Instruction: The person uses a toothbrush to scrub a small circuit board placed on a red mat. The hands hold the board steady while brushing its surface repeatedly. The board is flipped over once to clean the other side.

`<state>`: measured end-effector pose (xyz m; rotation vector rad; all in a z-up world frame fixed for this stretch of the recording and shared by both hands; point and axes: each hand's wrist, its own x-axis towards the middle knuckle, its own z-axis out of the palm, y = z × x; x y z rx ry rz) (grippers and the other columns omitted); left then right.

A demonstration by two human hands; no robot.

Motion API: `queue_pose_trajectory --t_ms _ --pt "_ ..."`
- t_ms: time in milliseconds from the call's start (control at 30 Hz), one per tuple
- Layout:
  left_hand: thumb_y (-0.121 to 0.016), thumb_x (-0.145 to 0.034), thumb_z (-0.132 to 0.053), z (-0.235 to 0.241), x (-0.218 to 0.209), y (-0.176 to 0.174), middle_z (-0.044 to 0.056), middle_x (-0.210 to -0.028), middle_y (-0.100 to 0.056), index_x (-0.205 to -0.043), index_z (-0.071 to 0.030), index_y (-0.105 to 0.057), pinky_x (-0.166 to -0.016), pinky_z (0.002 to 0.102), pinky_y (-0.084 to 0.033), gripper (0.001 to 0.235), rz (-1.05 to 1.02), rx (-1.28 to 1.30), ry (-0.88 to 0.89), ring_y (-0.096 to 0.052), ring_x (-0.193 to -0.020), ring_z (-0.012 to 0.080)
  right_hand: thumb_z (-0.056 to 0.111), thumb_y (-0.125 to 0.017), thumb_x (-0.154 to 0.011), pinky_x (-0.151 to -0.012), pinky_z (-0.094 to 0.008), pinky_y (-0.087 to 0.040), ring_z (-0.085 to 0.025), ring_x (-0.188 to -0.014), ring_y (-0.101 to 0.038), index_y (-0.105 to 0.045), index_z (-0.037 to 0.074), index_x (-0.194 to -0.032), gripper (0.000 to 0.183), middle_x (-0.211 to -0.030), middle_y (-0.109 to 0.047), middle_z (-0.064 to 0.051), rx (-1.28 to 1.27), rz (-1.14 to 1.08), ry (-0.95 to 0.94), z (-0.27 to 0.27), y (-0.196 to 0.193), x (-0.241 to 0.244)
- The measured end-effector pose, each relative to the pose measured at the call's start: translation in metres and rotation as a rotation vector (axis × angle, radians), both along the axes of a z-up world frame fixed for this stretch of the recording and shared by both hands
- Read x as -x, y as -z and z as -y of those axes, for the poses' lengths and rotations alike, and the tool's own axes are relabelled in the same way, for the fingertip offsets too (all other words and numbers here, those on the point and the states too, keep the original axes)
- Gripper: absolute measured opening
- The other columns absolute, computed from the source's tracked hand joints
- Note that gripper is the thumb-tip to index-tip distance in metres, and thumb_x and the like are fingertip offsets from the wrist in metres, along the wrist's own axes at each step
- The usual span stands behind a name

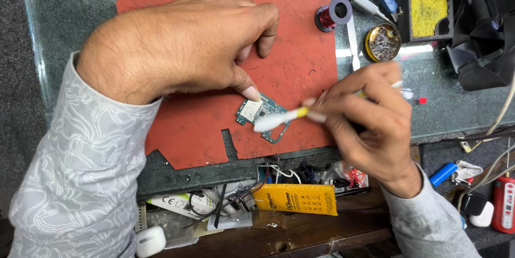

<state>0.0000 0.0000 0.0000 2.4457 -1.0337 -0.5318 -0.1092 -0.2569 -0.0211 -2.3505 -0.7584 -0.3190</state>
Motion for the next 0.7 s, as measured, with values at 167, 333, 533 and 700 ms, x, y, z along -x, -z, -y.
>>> queue_pose_trajectory --t_ms 167,333,533,700 --pt "-0.089 -0.07 -0.031 -0.008 -0.004 0.003 0.004 -0.085 -0.063 -0.106 -0.011 -0.061 -0.07 0.044 -0.05 0.049 -0.134 -0.03 -0.013 -0.063 -0.082 0.026 0.004 -0.086 -0.092 -0.085 -0.031 -0.036 -0.016 -0.091 -0.055 -0.078 0.008 -0.103 0.014 -0.098 -0.067 -0.003 0.007 0.096 0.117 -0.001 0.001 0.007" --pt "-0.09 -0.072 -0.036 -0.02 0.025 -0.002 0.005 -0.098 -0.061 -0.101 -0.009 -0.065 -0.092 0.039 -0.043 0.047 0.058 0.279 0.108 -0.055 -0.1 0.0252 0.0 -0.08 -0.09 -0.085 -0.029 -0.04 -0.018 -0.093 -0.056 -0.075 0.006 -0.104 0.016 -0.101 -0.065 -0.006 -0.13 -0.012 0.119 -0.001 -0.007 0.007" --pt "-0.087 -0.077 -0.037 -0.029 0.074 0.004 0.005 -0.115 -0.054 -0.109 -0.009 -0.067 -0.102 0.04 -0.043 0.047 0.176 0.375 -0.086 -0.046 -0.117 0.0271 0.0 -0.079 -0.092 -0.085 -0.029 -0.043 -0.017 -0.093 -0.061 -0.075 0.006 -0.107 0.017 -0.104 -0.069 -0.005 -0.131 -0.012 0.023 0.0 -0.007 0.005" --pt "-0.088 -0.074 -0.036 -0.025 0.093 0.008 0.004 -0.114 -0.055 -0.104 -0.009 -0.067 -0.1 0.042 -0.044 0.046 0.212 0.357 -0.187 -0.046 -0.116 0.0277 0.002 -0.081 -0.089 -0.082 -0.03 -0.041 -0.019 -0.093 -0.06 -0.076 0.007 -0.104 0.016 -0.098 -0.07 -0.004 -0.082 0.024 0.052 0.001 -0.006 0.007"
